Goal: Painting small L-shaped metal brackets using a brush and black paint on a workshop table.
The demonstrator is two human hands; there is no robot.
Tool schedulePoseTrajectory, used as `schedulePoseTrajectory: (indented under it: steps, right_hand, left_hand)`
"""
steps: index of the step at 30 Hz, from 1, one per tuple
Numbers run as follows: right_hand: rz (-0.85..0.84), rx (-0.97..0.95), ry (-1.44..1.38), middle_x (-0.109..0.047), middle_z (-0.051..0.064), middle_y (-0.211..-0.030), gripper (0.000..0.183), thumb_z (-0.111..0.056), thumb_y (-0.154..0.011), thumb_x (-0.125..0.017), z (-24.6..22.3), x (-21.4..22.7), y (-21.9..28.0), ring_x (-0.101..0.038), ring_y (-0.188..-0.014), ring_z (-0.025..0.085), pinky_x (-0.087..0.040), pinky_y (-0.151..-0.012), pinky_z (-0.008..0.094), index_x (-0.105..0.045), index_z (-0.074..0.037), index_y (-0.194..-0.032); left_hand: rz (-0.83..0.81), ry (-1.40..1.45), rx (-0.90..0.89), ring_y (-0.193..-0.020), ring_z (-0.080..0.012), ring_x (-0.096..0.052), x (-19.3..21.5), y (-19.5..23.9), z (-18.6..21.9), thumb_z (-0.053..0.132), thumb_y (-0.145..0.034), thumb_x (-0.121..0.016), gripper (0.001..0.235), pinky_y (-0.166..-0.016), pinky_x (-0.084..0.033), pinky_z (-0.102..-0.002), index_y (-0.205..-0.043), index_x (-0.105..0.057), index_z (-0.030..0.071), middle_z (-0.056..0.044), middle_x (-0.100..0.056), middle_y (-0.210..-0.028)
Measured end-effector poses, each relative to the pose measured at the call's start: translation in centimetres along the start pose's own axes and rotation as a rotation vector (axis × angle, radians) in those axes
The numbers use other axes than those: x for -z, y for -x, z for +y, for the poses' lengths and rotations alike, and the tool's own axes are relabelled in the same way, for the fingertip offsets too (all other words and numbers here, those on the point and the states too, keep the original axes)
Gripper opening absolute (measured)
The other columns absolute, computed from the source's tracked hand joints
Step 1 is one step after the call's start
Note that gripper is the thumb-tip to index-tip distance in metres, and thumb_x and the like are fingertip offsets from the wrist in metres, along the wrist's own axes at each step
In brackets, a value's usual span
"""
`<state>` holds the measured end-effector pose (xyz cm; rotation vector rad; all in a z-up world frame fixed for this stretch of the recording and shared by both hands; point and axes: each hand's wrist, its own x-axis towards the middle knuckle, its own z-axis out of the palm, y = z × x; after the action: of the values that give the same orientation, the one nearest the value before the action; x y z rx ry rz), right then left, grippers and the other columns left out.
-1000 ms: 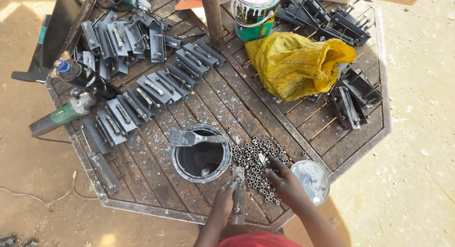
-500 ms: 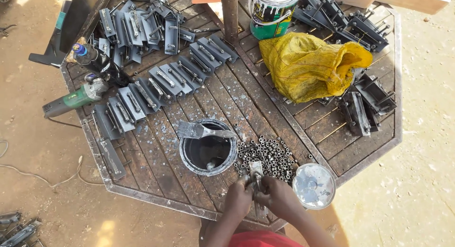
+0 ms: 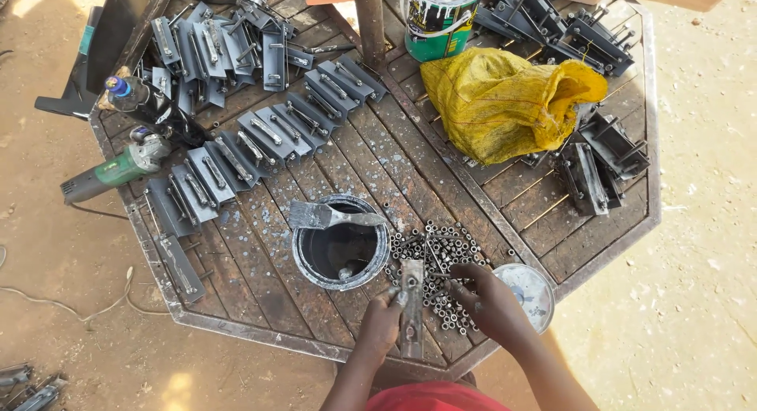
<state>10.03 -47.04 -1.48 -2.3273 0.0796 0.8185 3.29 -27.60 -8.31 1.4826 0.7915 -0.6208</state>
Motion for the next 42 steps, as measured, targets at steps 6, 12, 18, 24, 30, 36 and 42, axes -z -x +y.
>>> schedulePoseTrajectory:
  steps: [6, 12, 18, 24, 30, 36, 42]
  right_hand:
    - [-0.109, -0.162, -0.448, -0.072, 0.014, -0.125, 0.06, -0.028, -0.091, -0.068, -0.1, -2.9, 0.3, -0.07, -0.082, 0.023, -0.05, -0.053, 0.031, -0.045, -0.016, -0.146]
    - [0.024, -0.18, -0.87, -0.064, 0.02, -0.091, 0.046, -0.017, -0.091, -0.07, 1.0, -3.0, -0.6, -0.063, -0.06, 0.027, -0.056, -0.047, 0.036, -0.051, -0.001, -0.131]
    - [0.088, -0.236, -0.913, -0.056, 0.02, -0.08, 0.045, -0.017, -0.089, -0.074, -0.6, -1.8, -0.2, -0.063, -0.057, 0.03, -0.056, -0.053, 0.041, -0.047, -0.001, -0.121]
    - [0.098, -0.141, -1.013, -0.063, 0.025, -0.094, 0.031, -0.007, -0.097, -0.062, -1.3, -4.3, 0.3, -0.064, -0.064, 0.032, -0.059, -0.059, 0.042, -0.047, 0.001, -0.122]
    - [0.024, 0.014, -1.038, -0.07, 0.019, -0.083, 0.024, -0.022, -0.104, -0.054, -6.4, -5.3, 1.1, -0.068, -0.063, 0.028, -0.049, -0.053, 0.035, -0.062, -0.004, -0.118]
    - [0.28, 0.122, 0.071, -0.046, 0.014, -0.142, 0.062, -0.031, -0.091, -0.069, -14.3, -4.7, -1.4, -0.063, -0.119, 0.033, -0.057, -0.094, 0.054, -0.046, -0.022, -0.149]
    - [0.412, 0.214, 0.382, -0.062, 0.009, -0.121, 0.054, -0.019, -0.086, -0.076, -16.2, -7.1, -6.0, -0.063, -0.115, 0.029, -0.065, -0.08, 0.048, -0.061, -0.025, -0.137]
  left_hand:
    - [-0.168, 0.056, 0.081, -0.066, -0.0133, -0.066, -1.2, 2.4, 1.9, 0.029, -0.104, -0.061, 0.024, -0.061, -0.054, -0.029, -0.115, -0.072, 0.012, -0.002, -0.073, -0.084]
    - [-0.351, 0.213, -0.035, -0.086, -0.0142, -0.069, 0.0, 2.2, 0.1, 0.02, -0.098, -0.066, 0.024, -0.074, -0.057, -0.029, -0.118, -0.072, 0.007, -0.005, -0.076, -0.104]
    - [-0.367, 0.206, -0.064, -0.061, -0.0054, -0.051, 1.3, 4.5, 0.4, 0.009, -0.098, -0.065, 0.021, -0.049, -0.041, -0.019, -0.117, -0.073, 0.005, -0.001, -0.07, -0.088]
    - [-0.299, 0.169, -0.104, -0.055, -0.0038, -0.041, 4.1, 5.2, 0.8, 0.018, -0.099, -0.064, 0.026, -0.047, -0.032, -0.02, -0.12, -0.075, 0.008, 0.004, -0.06, -0.073]
    - [-0.168, 0.418, -0.224, -0.053, -0.0059, -0.043, 9.8, 5.7, 0.6, 0.015, -0.097, -0.067, 0.024, -0.041, -0.033, -0.02, -0.114, -0.076, 0.0, -0.004, -0.062, -0.076]
    - [0.057, 0.392, -0.186, -0.061, -0.0118, -0.046, 18.1, 9.9, 4.8, 0.017, -0.097, -0.064, 0.035, -0.047, -0.038, -0.021, -0.124, -0.074, -0.002, -0.013, -0.072, -0.092]
    - [0.157, 0.486, -0.271, -0.083, -0.0173, -0.062, 24.0, 6.8, 3.6, 0.019, -0.093, -0.067, 0.038, -0.063, -0.047, -0.027, -0.125, -0.073, -0.002, -0.013, -0.076, -0.103]
